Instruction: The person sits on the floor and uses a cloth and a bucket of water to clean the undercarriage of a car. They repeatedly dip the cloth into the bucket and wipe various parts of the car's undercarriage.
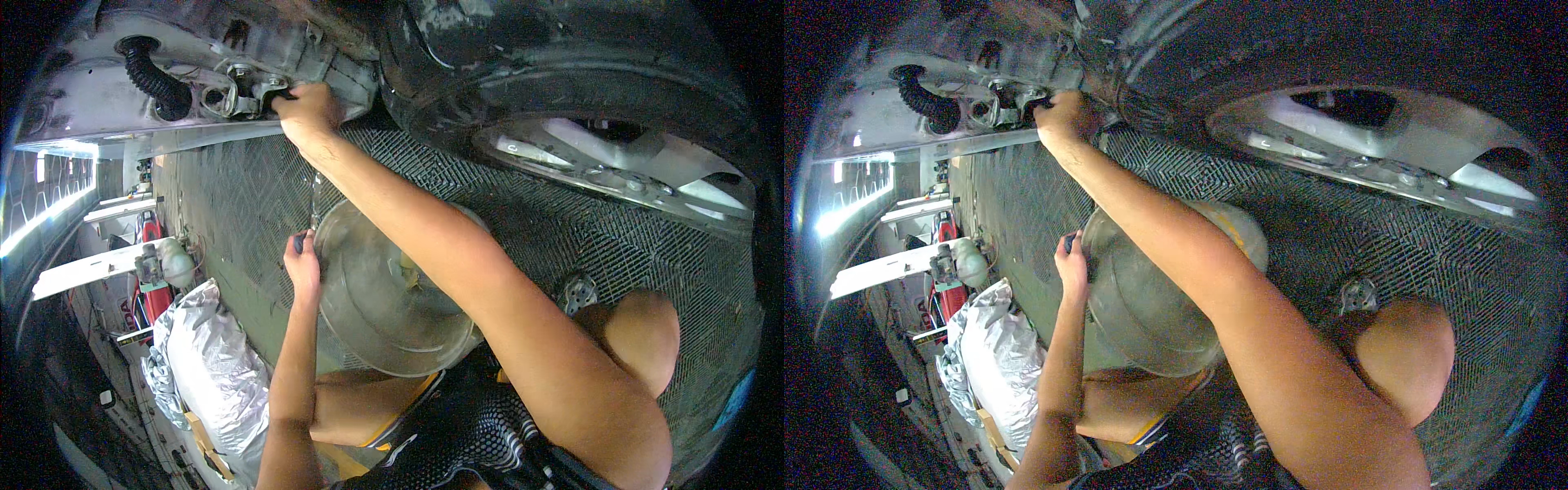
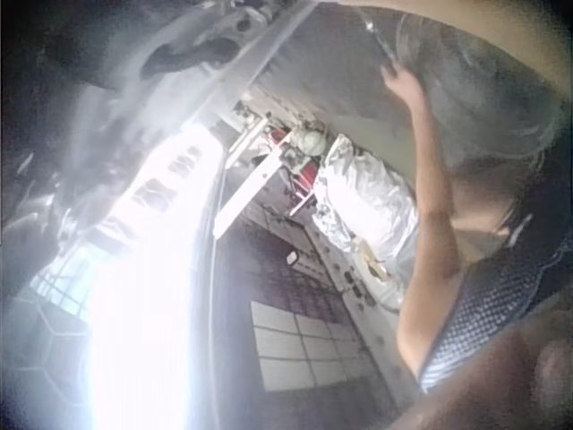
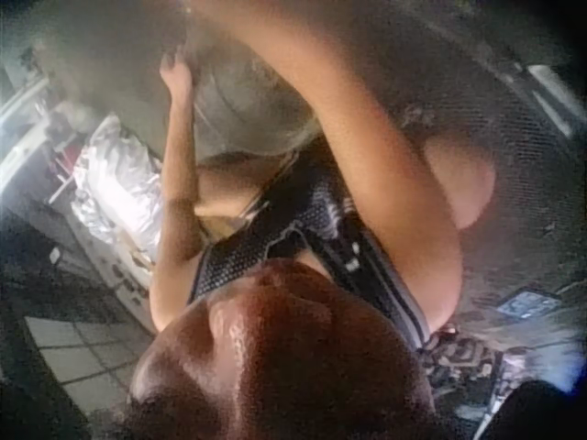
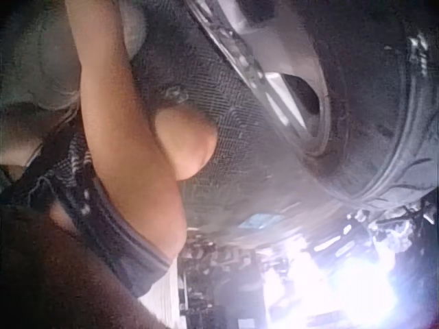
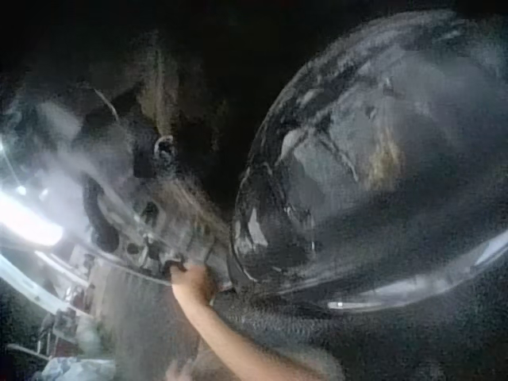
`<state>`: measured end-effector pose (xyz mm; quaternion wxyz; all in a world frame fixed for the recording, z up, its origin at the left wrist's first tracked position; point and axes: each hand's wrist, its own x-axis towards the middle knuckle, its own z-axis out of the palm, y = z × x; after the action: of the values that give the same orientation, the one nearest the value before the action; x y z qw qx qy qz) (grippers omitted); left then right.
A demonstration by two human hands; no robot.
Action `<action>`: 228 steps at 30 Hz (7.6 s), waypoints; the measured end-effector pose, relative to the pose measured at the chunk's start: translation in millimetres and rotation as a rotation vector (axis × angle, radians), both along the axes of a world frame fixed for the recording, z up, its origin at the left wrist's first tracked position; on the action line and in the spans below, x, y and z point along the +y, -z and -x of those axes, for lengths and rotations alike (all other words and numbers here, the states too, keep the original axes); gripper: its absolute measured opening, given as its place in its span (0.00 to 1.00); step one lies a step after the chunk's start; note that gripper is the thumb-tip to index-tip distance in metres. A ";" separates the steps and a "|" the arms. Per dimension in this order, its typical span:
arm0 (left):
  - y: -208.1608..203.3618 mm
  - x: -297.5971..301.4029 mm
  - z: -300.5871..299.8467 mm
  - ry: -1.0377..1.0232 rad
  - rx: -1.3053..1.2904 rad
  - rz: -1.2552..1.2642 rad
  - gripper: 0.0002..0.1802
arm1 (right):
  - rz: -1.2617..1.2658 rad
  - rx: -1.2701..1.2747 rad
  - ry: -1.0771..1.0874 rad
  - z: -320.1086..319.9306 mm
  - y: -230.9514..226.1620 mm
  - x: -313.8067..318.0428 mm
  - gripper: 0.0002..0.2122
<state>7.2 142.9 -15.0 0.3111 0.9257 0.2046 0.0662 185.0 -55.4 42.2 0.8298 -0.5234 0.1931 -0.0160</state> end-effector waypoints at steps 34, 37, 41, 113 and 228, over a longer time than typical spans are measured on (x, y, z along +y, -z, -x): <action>-4.6 -5.9 -2.7 -0.040 0.040 0.057 0.13 | 0.854 -1.109 0.277 3.8 39.7 -37.0 0.10; -1.0 -0.8 0.1 0.001 -0.003 0.026 0.13 | 1.012 -1.190 0.312 -1.9 40.2 -36.3 0.09; 3.8 0.9 -1.6 0.039 -0.066 0.102 0.13 | 1.037 -1.187 0.201 -9.8 46.1 -38.5 0.09; -207.3 -208.7 -160.7 1.368 0.321 -1.970 0.12 | 0.944 -0.648 -0.156 -3.7 37.3 -28.8 0.11; -10.6 -4.5 12.7 0.238 -0.093 -0.353 0.19 | -0.867 -0.072 0.150 9.3 27.1 13.1 0.10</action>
<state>-5.5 138.4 -4.4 0.1588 0.9794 0.0645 0.1066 175.6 -42.3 15.2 0.9754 -0.1107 0.1902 -0.0119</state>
